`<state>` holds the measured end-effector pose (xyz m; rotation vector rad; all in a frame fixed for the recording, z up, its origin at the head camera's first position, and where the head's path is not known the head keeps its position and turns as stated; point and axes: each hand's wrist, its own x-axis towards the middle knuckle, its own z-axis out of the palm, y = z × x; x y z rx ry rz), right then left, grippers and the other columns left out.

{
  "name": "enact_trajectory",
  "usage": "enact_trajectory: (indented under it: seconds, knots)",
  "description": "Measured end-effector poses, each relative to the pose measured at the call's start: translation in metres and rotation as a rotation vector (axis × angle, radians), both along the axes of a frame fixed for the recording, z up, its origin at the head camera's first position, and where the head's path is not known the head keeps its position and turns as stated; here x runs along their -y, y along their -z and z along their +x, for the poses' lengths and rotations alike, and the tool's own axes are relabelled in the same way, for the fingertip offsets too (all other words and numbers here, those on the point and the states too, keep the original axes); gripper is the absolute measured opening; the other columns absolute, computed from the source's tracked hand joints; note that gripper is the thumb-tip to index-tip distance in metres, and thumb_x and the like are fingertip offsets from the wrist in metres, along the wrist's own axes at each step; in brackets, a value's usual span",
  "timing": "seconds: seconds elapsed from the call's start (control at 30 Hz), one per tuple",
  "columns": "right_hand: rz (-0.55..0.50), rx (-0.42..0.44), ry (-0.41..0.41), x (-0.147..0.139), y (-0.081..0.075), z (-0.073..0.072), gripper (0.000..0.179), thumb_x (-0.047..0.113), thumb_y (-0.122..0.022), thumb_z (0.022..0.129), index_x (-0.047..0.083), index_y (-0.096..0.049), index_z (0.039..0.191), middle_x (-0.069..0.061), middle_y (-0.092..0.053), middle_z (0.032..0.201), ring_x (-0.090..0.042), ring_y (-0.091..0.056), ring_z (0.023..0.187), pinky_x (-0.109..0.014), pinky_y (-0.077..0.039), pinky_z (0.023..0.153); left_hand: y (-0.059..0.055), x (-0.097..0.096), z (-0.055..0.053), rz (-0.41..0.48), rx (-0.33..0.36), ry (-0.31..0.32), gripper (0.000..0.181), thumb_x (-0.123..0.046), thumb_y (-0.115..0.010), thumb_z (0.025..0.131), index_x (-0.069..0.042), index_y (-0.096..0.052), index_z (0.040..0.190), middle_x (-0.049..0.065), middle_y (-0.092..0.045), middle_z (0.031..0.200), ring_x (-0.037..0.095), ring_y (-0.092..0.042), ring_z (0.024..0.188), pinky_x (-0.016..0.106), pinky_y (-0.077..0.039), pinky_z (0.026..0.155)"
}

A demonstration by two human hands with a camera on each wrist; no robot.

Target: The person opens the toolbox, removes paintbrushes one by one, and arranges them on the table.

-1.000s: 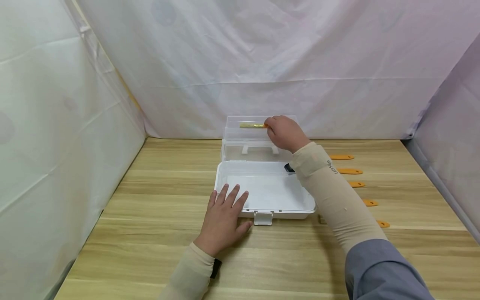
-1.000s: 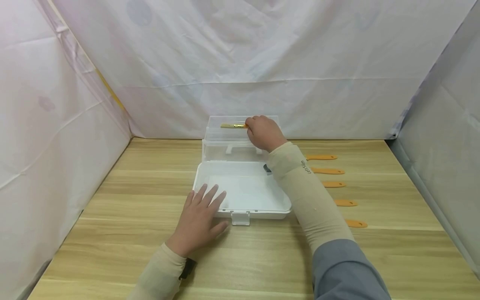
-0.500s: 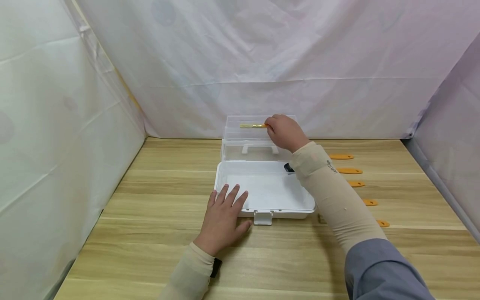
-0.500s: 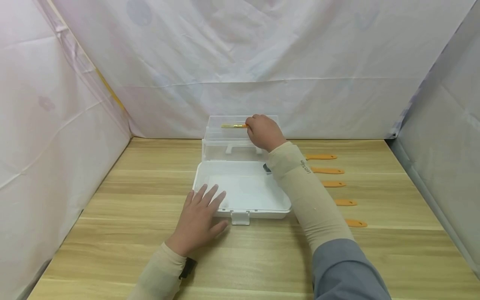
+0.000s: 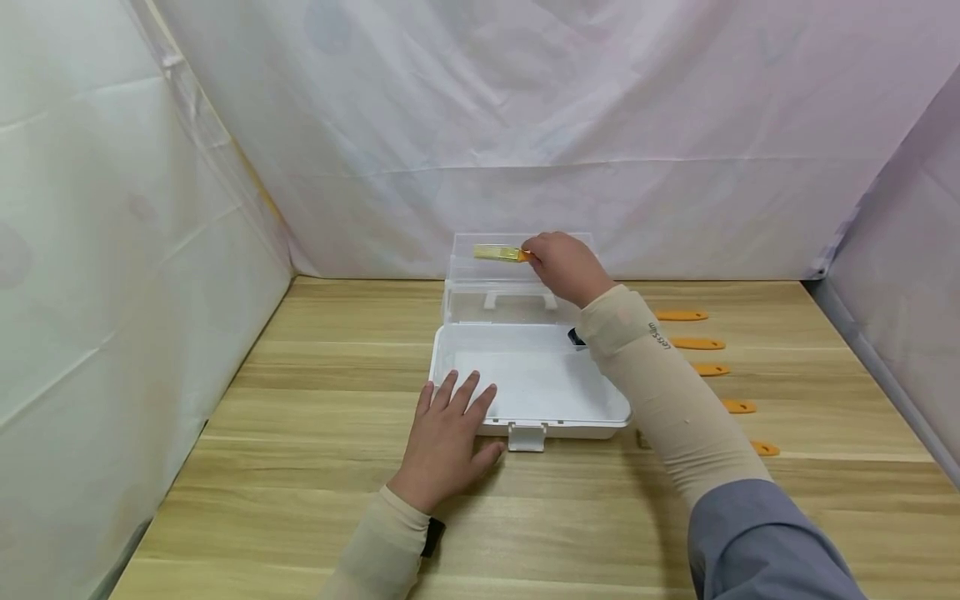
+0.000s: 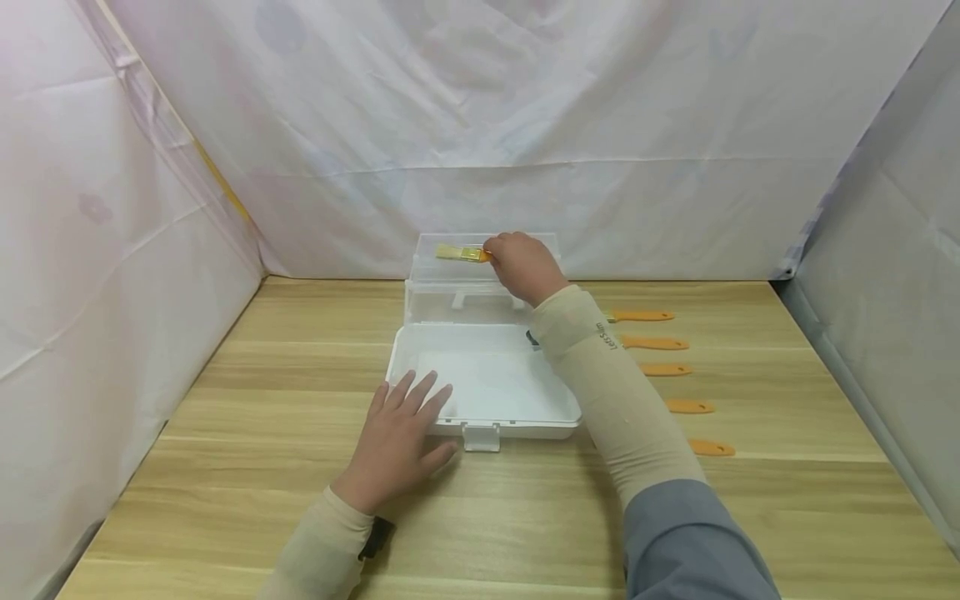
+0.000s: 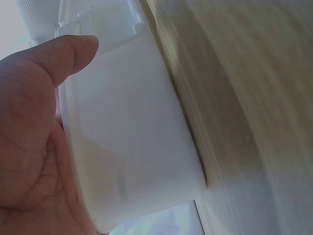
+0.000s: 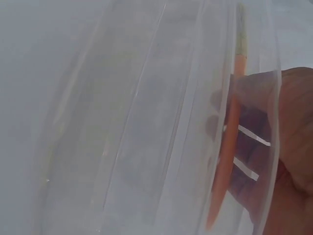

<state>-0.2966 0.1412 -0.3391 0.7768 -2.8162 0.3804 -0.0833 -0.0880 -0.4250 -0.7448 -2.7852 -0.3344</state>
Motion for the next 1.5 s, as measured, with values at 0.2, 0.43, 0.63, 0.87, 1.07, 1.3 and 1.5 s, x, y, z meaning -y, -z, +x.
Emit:
enact_trajectory:
  seconds: [0.2, 0.43, 0.63, 0.87, 1.07, 1.3, 1.5]
  knots:
    - [0.028, -0.044, -0.009, 0.0, 0.002, -0.002, 0.022, 0.006, -0.066, 0.095, 0.003, -0.07, 0.116, -0.013, -0.069, 0.11, -0.03, -0.063, 0.1, -0.042, -0.05, 0.093, 0.001, -0.001, 0.0, -0.002, -0.009, 0.001, 0.07, -0.051, -0.072, 0.084, -0.015, -0.056, 0.141, 0.012, -0.048, 0.148, 0.039, -0.037, 0.139, 0.062, -0.023, 0.111]
    - [0.066, -0.085, -0.023, 0.003, 0.002, -0.003, 0.022, 0.005, -0.066, 0.094, 0.005, -0.069, 0.116, -0.011, -0.068, 0.113, -0.029, -0.061, 0.1, -0.042, -0.05, 0.091, 0.001, 0.0, 0.0, -0.002, -0.007, -0.003, 0.069, -0.05, -0.072, 0.084, -0.015, -0.056, 0.141, 0.012, -0.048, 0.148, 0.039, -0.037, 0.139, 0.062, -0.023, 0.111]
    - [0.133, -0.077, -0.016, 0.001, -0.004, -0.002, 0.019, 0.004, -0.063, 0.096, 0.004, -0.065, 0.115, -0.012, -0.065, 0.113, -0.03, -0.059, 0.101, -0.044, -0.05, 0.087, 0.001, -0.001, 0.001, -0.001, -0.003, 0.001, 0.067, -0.05, -0.072, 0.084, -0.015, -0.057, 0.139, 0.012, -0.048, 0.148, 0.04, -0.037, 0.139, 0.062, -0.024, 0.111]
    - [0.169, -0.075, 0.02, -0.007, -0.014, 0.0, 0.02, 0.004, -0.063, 0.096, 0.005, -0.065, 0.116, -0.012, -0.065, 0.114, -0.031, -0.058, 0.101, -0.048, -0.05, 0.086, 0.002, -0.002, 0.0, 0.008, -0.009, 0.006, 0.066, -0.049, -0.073, 0.084, -0.014, -0.059, 0.137, 0.013, -0.049, 0.147, 0.04, -0.038, 0.139, 0.063, -0.024, 0.111]
    - [0.137, -0.122, 0.014, -0.013, -0.024, 0.009, 0.019, 0.002, -0.063, 0.095, 0.005, -0.065, 0.113, -0.013, -0.065, 0.112, -0.032, -0.058, 0.101, -0.052, -0.048, 0.088, 0.002, -0.002, 0.0, 0.006, -0.008, 0.008, 0.066, -0.05, -0.072, 0.084, -0.014, -0.059, 0.137, 0.013, -0.049, 0.147, 0.04, -0.037, 0.139, 0.063, -0.024, 0.111]
    - [0.112, -0.176, -0.018, -0.017, -0.038, 0.021, 0.017, 0.002, -0.064, 0.095, 0.004, -0.066, 0.112, -0.013, -0.065, 0.111, -0.033, -0.058, 0.1, -0.052, -0.047, 0.088, 0.002, -0.002, 0.0, 0.003, -0.015, 0.0, 0.067, -0.05, -0.073, 0.083, -0.015, -0.059, 0.138, 0.012, -0.048, 0.148, 0.039, -0.037, 0.139, 0.062, -0.024, 0.111]
    - [0.066, -0.205, -0.026, -0.026, -0.045, 0.038, 0.016, 0.001, -0.065, 0.094, 0.003, -0.066, 0.11, -0.013, -0.065, 0.107, -0.033, -0.059, 0.098, -0.051, -0.049, 0.085, 0.002, -0.002, 0.0, 0.01, -0.011, 0.011, 0.066, -0.049, -0.073, 0.084, -0.015, -0.059, 0.138, 0.013, -0.049, 0.147, 0.04, -0.038, 0.138, 0.062, -0.024, 0.111]
